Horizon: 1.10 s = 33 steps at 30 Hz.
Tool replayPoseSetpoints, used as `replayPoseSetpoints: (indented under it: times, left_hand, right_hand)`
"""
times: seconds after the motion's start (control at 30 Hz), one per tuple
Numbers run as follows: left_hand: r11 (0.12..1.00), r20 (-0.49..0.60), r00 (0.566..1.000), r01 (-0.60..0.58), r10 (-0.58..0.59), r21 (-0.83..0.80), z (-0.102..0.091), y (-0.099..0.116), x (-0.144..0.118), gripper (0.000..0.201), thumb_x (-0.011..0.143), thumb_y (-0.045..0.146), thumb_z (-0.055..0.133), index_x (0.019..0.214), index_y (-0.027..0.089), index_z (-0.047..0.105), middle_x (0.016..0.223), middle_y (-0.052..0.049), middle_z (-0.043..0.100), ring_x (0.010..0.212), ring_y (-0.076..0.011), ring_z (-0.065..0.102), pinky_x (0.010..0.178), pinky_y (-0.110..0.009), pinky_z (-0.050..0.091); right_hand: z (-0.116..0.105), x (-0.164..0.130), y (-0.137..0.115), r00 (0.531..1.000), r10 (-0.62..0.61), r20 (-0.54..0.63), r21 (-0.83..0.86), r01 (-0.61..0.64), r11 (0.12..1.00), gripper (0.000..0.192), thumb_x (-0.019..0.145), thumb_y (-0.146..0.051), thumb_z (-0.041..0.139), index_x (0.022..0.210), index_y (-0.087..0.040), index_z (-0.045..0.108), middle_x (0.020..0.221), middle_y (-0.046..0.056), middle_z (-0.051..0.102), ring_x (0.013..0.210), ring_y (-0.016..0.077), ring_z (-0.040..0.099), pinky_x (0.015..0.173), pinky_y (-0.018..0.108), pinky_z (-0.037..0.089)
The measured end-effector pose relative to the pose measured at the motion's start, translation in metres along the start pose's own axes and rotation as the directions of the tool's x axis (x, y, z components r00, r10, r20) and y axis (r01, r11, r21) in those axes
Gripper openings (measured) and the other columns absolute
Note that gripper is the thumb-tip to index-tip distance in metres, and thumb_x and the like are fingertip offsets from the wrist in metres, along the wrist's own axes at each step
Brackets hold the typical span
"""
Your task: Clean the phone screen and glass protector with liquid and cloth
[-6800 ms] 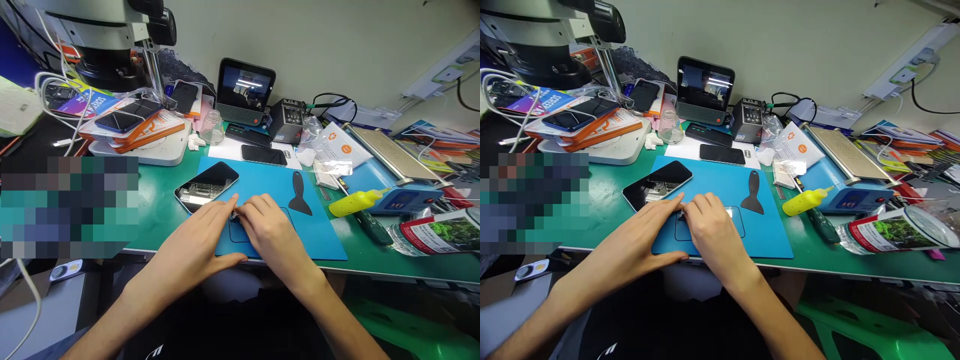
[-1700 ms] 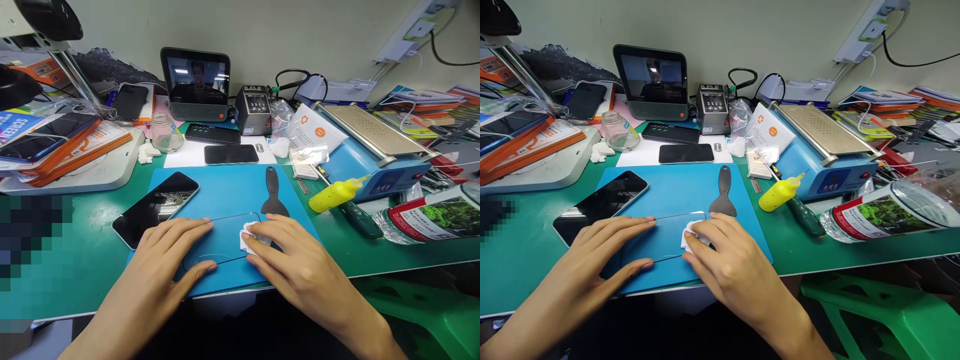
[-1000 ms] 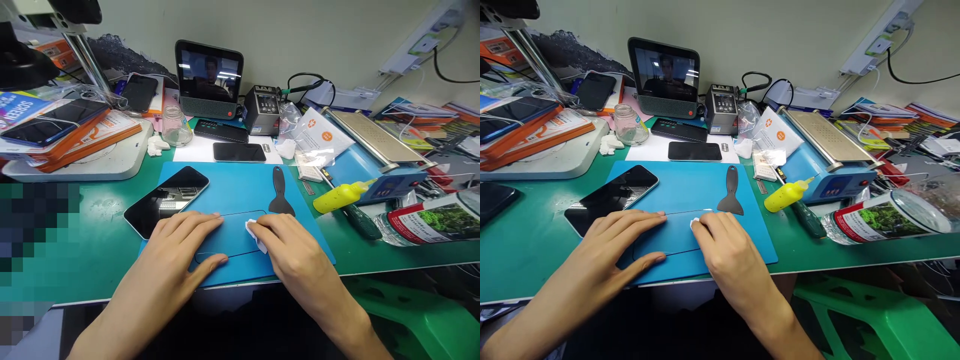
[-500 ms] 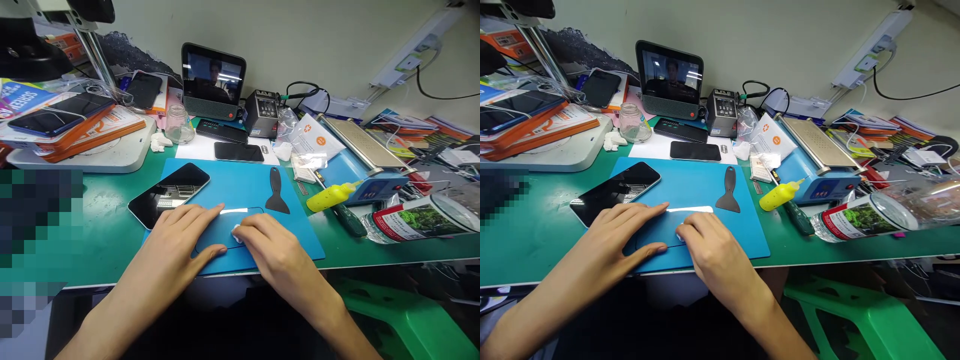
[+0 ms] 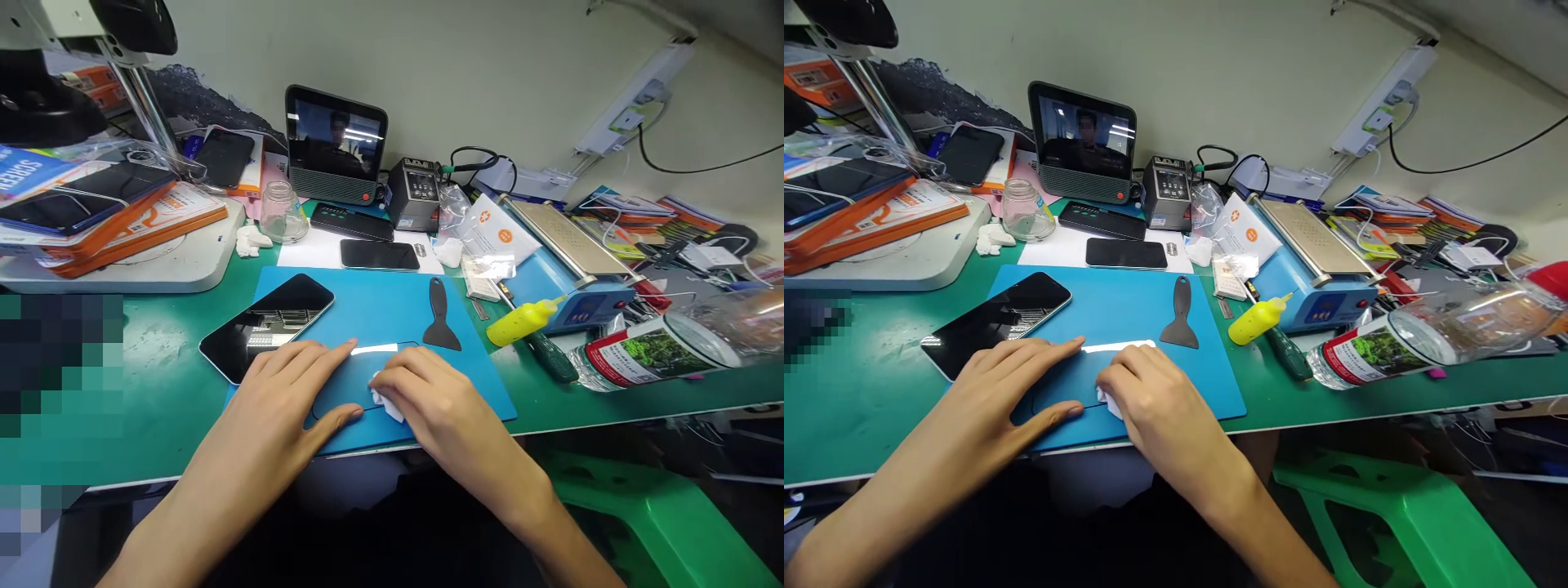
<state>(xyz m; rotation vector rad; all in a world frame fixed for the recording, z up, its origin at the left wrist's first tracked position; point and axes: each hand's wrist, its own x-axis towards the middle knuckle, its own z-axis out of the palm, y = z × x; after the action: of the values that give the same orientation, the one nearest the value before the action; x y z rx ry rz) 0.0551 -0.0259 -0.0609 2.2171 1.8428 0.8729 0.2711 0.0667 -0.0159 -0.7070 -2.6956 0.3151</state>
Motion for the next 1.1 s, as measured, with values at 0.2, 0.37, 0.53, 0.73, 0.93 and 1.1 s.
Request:
replayPoseSetpoints:
  times: [0.2, 0.37, 0.53, 0.73, 0.93, 1.1]
  left_hand:
    - [1.0, 0.005, 1.0, -0.007, 0.007, 0.02, 0.0, 0.001, 0.002, 0.061, 0.106, 0.047, 0.066, 0.159, 0.028, 0.044, 0.137, -0.007, 0.071, 0.127, -0.0284, 0.061, 0.103, -0.042, 0.041]
    - [0.999, 0.007, 1.0, -0.015, 0.015, 0.032, 0.0, 0.001, 0.002, 0.059, 0.106, 0.046, 0.066, 0.158, 0.027, 0.045, 0.137, -0.007, 0.071, 0.128, -0.0278, 0.06, 0.104, -0.042, 0.039]
    - [1.0, 0.014, 1.0, -0.004, 0.003, 0.03, -0.001, 0.001, 0.002, 0.062, 0.105, 0.046, 0.067, 0.159, 0.029, 0.042, 0.137, -0.005, 0.07, 0.128, -0.027, 0.06, 0.105, -0.041, 0.039]
    - [0.999, 0.01, 1.0, 0.001, -0.001, 0.032, -0.001, 0.0, 0.002, 0.061, 0.105, 0.047, 0.068, 0.158, 0.03, 0.044, 0.138, -0.003, 0.07, 0.129, -0.0266, 0.059, 0.105, -0.04, 0.038]
    - [1.0, 0.023, 1.0, -0.002, 0.002, 0.023, -0.002, 0.001, 0.001, 0.06, 0.106, 0.048, 0.066, 0.159, 0.03, 0.044, 0.138, -0.004, 0.07, 0.129, -0.0279, 0.058, 0.105, -0.04, 0.037]
    - [0.999, 0.031, 0.999, 0.01, -0.011, 0.033, -0.002, 0.001, 0.001, 0.059, 0.106, 0.05, 0.065, 0.158, 0.03, 0.045, 0.139, -0.005, 0.068, 0.13, -0.028, 0.058, 0.107, -0.041, 0.037]
  right_hand:
    - [-0.001, -0.018, -0.001, 0.982, 0.118, -0.146, -0.094, -0.133, 0.987, 0.016, 0.107, -0.025, 0.063, 0.116, -0.021, 0.076, 0.117, 0.011, 0.073, 0.104, 0.0264, 0.067, 0.089, 0.043, 0.055]
    - [0.015, -0.018, -0.006, 0.958, 0.189, -0.216, -0.017, -0.197, 0.98, 0.016, 0.107, -0.021, 0.063, 0.12, -0.023, 0.073, 0.112, 0.008, 0.076, 0.103, 0.0261, 0.069, 0.089, 0.042, 0.056]
    - [0.012, -0.014, 0.012, 0.929, 0.217, -0.299, 0.055, -0.21, 0.976, 0.016, 0.106, -0.012, 0.06, 0.114, -0.022, 0.071, 0.106, 0.006, 0.076, 0.098, 0.0211, 0.071, 0.089, 0.038, 0.058]
    - [0.01, -0.017, 0.018, 0.949, 0.171, -0.263, -0.067, -0.195, 0.978, 0.024, 0.105, -0.006, 0.057, 0.116, -0.018, 0.075, 0.111, 0.009, 0.075, 0.101, 0.0231, 0.07, 0.089, 0.039, 0.059]
    - [0.007, -0.021, 0.003, 0.98, 0.017, -0.199, -0.065, -0.031, 0.997, 0.028, 0.105, -0.002, 0.054, 0.125, -0.015, 0.068, 0.108, 0.008, 0.076, 0.099, 0.022, 0.068, 0.091, 0.037, 0.055]
    - [0.009, -0.008, 0.016, 0.976, 0.021, -0.215, -0.022, -0.026, 0.999, 0.02, 0.104, -0.001, 0.055, 0.105, -0.017, 0.066, 0.093, 0.005, 0.071, 0.089, 0.021, 0.066, 0.082, 0.036, 0.051]
